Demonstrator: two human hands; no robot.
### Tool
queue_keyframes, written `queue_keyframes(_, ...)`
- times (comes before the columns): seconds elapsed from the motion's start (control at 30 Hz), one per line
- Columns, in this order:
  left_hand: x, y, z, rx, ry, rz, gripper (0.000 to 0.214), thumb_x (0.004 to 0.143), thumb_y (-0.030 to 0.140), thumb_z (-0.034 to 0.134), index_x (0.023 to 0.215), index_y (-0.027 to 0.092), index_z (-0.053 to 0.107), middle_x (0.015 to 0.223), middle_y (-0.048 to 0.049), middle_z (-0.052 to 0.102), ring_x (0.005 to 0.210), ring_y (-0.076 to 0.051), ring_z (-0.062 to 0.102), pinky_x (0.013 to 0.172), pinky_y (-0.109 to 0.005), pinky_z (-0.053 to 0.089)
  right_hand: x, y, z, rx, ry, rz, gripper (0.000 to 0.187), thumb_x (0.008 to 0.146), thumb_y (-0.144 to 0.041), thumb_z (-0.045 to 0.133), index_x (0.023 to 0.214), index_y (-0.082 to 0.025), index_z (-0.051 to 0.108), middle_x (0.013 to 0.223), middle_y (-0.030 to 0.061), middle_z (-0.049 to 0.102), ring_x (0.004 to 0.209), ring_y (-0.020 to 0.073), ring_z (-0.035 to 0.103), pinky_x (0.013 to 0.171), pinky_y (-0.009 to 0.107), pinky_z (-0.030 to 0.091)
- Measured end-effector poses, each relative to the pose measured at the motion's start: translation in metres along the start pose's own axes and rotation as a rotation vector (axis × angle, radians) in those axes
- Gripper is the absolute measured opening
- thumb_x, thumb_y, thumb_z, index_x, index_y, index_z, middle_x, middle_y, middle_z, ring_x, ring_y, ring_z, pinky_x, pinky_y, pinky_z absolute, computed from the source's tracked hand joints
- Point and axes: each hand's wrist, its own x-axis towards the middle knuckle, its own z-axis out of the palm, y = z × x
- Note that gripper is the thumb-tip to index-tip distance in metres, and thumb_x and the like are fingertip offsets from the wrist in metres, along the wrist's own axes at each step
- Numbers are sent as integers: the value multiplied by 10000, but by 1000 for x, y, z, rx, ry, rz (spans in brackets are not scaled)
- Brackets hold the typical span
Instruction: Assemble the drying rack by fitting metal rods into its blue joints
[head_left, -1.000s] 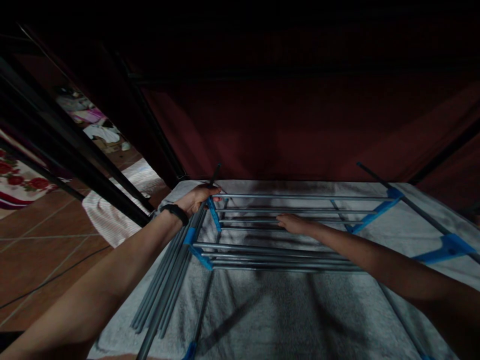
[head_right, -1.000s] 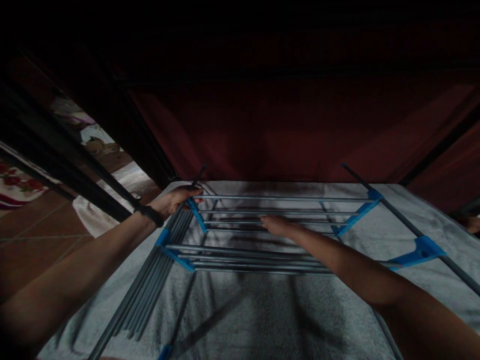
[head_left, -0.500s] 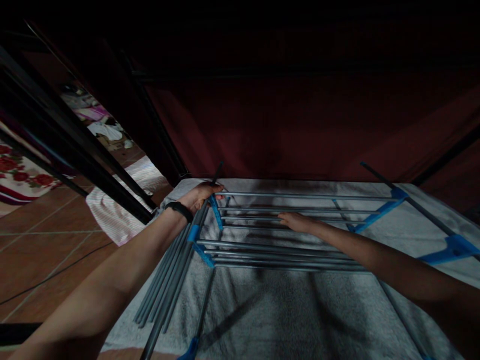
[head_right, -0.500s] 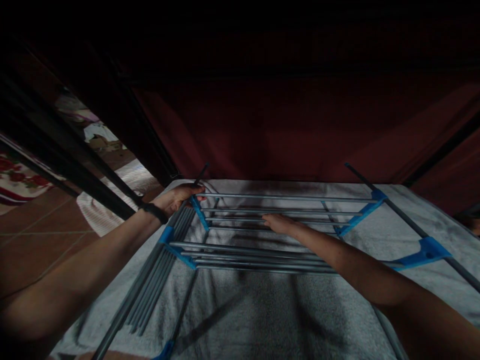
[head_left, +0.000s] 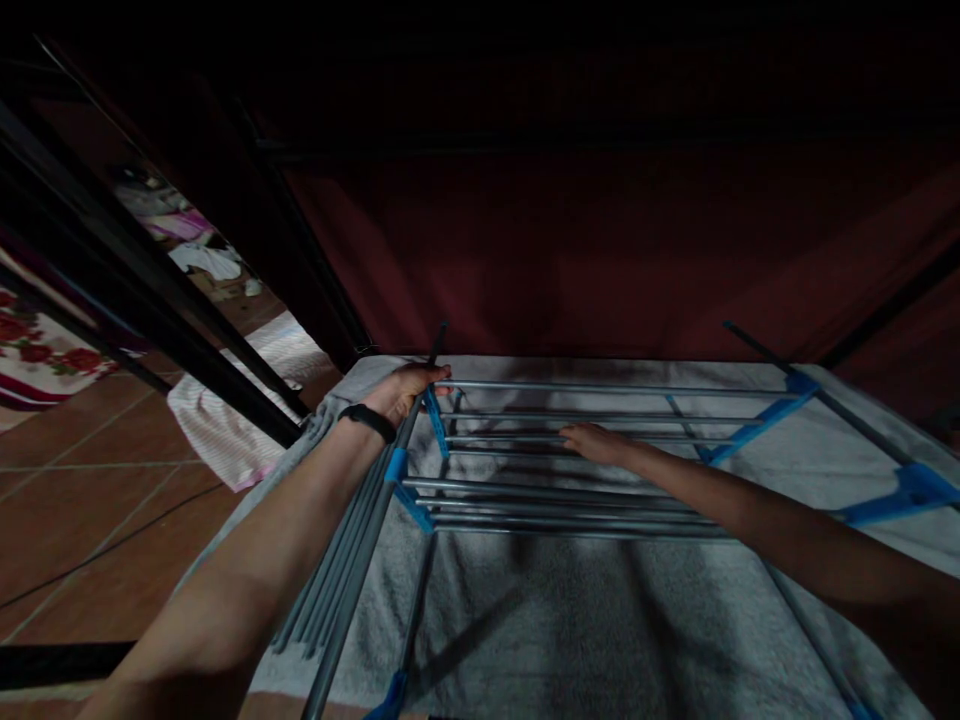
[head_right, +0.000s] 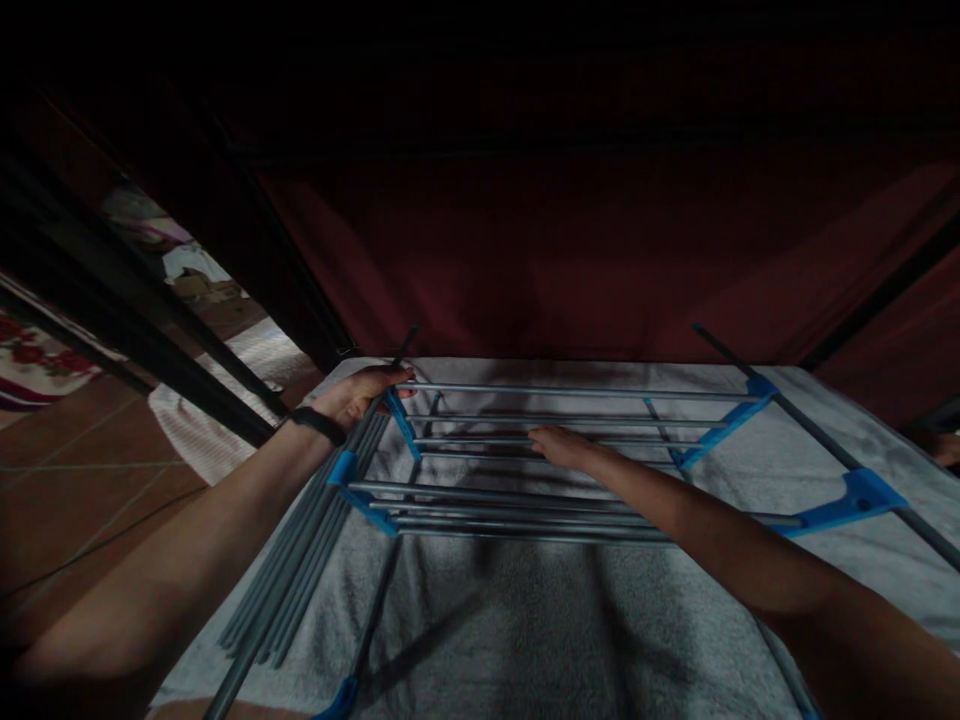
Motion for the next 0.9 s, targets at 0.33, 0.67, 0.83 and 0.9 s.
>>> queue_keyframes(0.33, -5, 2, 4, 25, 27, 7, 173, 858, 191, 784, 954, 147, 647, 682, -9, 695, 468, -134, 624, 484, -238, 508, -2, -18, -10, -112, -55, 53, 215, 980, -205, 541, 1103, -163, 712, 1168, 134, 744, 1070, 255, 692, 890, 306, 493)
queue_keyframes(0.67, -13, 3, 7, 26, 30, 10, 112, 946, 214, 684, 1017, 131, 662, 666, -18, 694, 452, -127, 613, 491, -233, 516, -4, -34, -19, -115, -51, 98, 438, 953, -187, 581, 1387, -162, 636, 1417, 156, 655, 1288, 278, 639, 1051, 341, 493)
queue_keyframes(0.83, -14, 3, 8, -6, 9, -16, 90, 946, 188, 685, 1007, 135, 645, 632, -3, 673, 422, -116, 594, 428, -194, 477, -14, -64, -27, -35, 1, -25, 498, 913, -153, 604, 1410, -147, 622, 1457, 164, 619, 1306, 261, 625, 1102, 365, 475)
queue_keyframes(0.9, -14, 3, 8, -9, 1, -31, 110, 930, 195, 709, 998, 143, 640, 621, -3, 670, 419, -124, 599, 420, -195, 481, -18, -84, -37, 5, 55, -145, 386, 949, -158, 554, 1307, -188, 694, 1346, 119, 692, 1213, 232, 669, 1064, 362, 498)
